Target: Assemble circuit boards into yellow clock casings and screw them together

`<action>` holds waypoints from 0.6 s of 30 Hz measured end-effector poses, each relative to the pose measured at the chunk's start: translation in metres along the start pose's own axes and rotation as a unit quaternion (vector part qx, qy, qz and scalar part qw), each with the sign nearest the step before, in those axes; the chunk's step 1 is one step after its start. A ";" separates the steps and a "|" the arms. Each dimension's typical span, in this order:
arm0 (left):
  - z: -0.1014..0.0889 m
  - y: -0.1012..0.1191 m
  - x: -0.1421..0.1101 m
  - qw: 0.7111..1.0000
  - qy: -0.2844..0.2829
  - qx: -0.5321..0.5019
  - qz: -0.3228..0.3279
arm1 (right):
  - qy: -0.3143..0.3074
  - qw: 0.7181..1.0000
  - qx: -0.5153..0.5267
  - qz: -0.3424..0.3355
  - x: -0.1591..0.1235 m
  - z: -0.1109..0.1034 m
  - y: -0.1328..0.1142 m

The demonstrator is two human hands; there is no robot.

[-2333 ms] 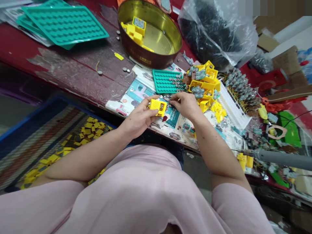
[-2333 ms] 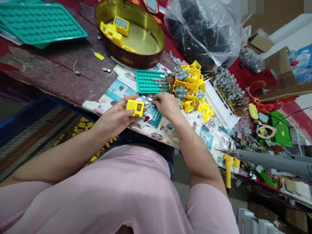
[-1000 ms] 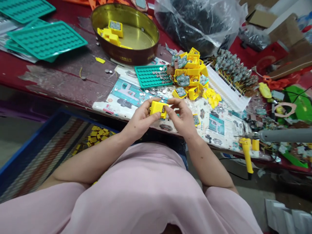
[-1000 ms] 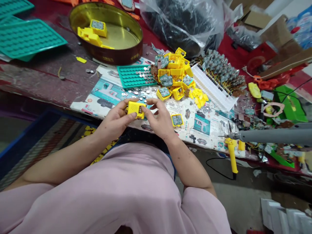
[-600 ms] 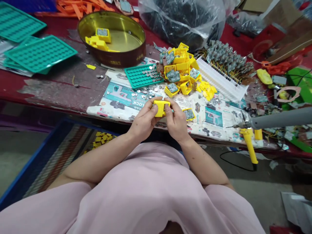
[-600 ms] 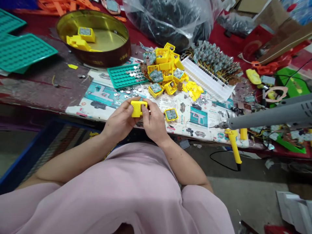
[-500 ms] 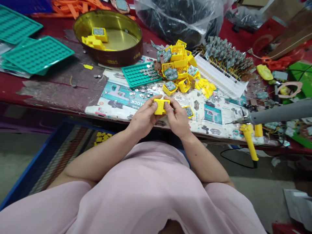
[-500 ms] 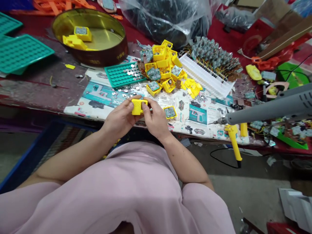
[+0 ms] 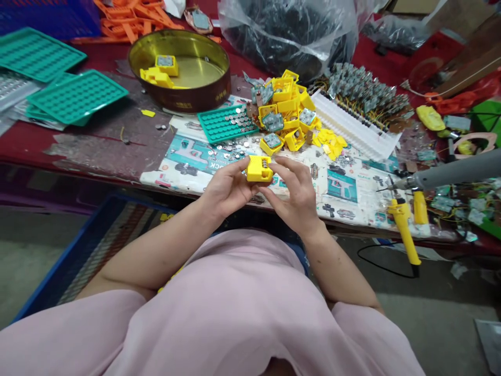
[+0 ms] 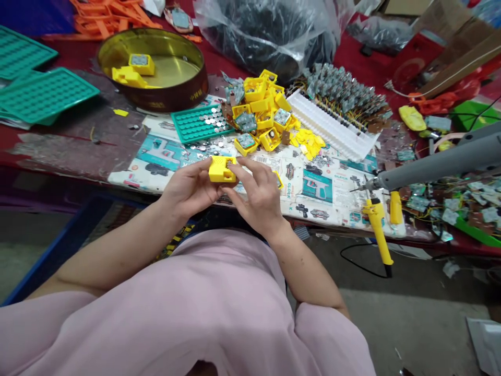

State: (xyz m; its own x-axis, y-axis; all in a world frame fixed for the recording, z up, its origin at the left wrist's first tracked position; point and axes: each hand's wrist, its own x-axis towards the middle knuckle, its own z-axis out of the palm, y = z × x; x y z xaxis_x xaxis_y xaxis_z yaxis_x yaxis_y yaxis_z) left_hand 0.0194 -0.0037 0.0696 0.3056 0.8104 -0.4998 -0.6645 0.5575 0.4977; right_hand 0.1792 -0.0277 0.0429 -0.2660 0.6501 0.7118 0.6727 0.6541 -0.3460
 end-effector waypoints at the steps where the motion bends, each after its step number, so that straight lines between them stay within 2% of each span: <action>1: -0.001 -0.001 -0.001 1.000 -0.006 0.002 -0.005 | -0.004 1.000 0.005 0.003 0.001 0.000 0.002; 4: -0.007 -0.002 -0.002 0.998 -0.058 0.032 0.005 | -0.007 0.999 0.033 -0.011 0.008 -0.007 0.007; 7: -0.018 0.001 0.000 0.979 -0.147 0.126 0.059 | -0.011 0.996 0.083 -0.033 0.016 -0.019 0.010; 9: -0.025 0.005 0.003 0.957 -0.191 0.193 0.104 | -0.035 0.991 0.125 -0.011 0.021 -0.026 0.010; 11: -0.030 0.009 0.006 0.939 -0.217 0.235 0.126 | -0.061 0.984 0.162 0.049 0.026 -0.030 0.009; 13: -0.032 0.011 0.008 0.934 -0.227 0.250 0.117 | -0.072 0.973 0.183 0.120 0.032 -0.029 0.009; 15: -0.033 0.011 0.011 0.941 -0.219 0.243 0.086 | -0.080 0.961 0.197 0.177 0.036 -0.025 0.011; 18: -0.031 0.006 0.012 0.964 -0.172 0.198 0.031 | -0.109 0.937 0.232 0.237 0.038 -0.014 0.016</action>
State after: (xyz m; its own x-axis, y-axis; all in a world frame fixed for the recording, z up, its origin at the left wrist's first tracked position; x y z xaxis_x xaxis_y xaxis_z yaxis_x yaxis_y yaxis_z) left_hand -0.0017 0.0040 0.0444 0.5276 0.8182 -0.2286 -0.3971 0.4754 0.7851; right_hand 0.1896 0.0023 0.0730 -0.1816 0.9408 0.2863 0.3912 0.3362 -0.8567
